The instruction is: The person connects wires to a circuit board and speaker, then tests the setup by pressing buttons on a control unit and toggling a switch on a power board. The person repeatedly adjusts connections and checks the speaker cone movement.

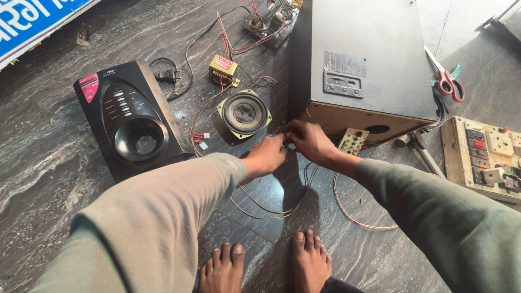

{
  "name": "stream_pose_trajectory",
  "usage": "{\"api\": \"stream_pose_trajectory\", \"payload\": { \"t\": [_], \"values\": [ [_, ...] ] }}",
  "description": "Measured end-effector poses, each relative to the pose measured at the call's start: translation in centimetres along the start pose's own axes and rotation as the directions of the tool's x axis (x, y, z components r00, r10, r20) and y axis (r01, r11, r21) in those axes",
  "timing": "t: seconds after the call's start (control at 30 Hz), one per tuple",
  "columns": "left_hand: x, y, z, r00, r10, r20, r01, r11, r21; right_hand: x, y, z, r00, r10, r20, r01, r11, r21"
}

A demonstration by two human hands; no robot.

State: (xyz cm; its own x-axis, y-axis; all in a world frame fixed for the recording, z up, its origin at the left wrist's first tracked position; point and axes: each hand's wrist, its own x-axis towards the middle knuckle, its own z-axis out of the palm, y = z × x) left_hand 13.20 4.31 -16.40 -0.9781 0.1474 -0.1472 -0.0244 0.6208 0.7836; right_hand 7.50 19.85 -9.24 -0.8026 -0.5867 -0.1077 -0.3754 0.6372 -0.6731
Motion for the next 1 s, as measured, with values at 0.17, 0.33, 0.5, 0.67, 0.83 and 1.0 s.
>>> {"api": "stream_pose_trajectory", "payload": {
  "t": [0.17, 0.33, 0.5, 0.67, 0.83, 1.0],
  "values": [
    [0.0, -0.7, -0.8, 0.998, -0.025, -0.055, 0.024, 1.000, -0.012, -0.3, -1.2, -0.3, 1.000, 0.027, 0.008, -0.027, 0.999, -0.017],
    [-0.8, -0.6, -1.5, 0.998, -0.038, -0.055, 0.036, 0.999, -0.033, -0.2, -1.8, -0.8, 0.977, 0.212, 0.012, -0.204, 0.925, 0.321],
    [-1.1, 0.1, -1.6, 0.998, -0.020, -0.061, 0.018, 0.999, -0.033, -0.6, -1.6, -1.4, 0.989, 0.150, 0.008, -0.149, 0.975, 0.167],
    [-1.8, -0.9, -2.1, 0.998, 0.006, -0.063, -0.008, 1.000, -0.030, -1.4, -2.5, -0.7, 0.993, 0.046, 0.111, -0.042, 0.998, -0.044],
    [-3.8, -2.3, -4.0, 0.980, 0.062, -0.187, -0.056, 0.998, 0.040, -1.1, -4.4, 0.4, 0.941, -0.231, 0.247, 0.274, 0.949, -0.155],
    [-5.8, -3.1, -7.9, 0.999, 0.009, -0.046, -0.003, 0.991, 0.136, -0.4, -6.0, 1.9, 0.916, -0.220, 0.336, 0.277, 0.952, -0.131]
  ]
}}
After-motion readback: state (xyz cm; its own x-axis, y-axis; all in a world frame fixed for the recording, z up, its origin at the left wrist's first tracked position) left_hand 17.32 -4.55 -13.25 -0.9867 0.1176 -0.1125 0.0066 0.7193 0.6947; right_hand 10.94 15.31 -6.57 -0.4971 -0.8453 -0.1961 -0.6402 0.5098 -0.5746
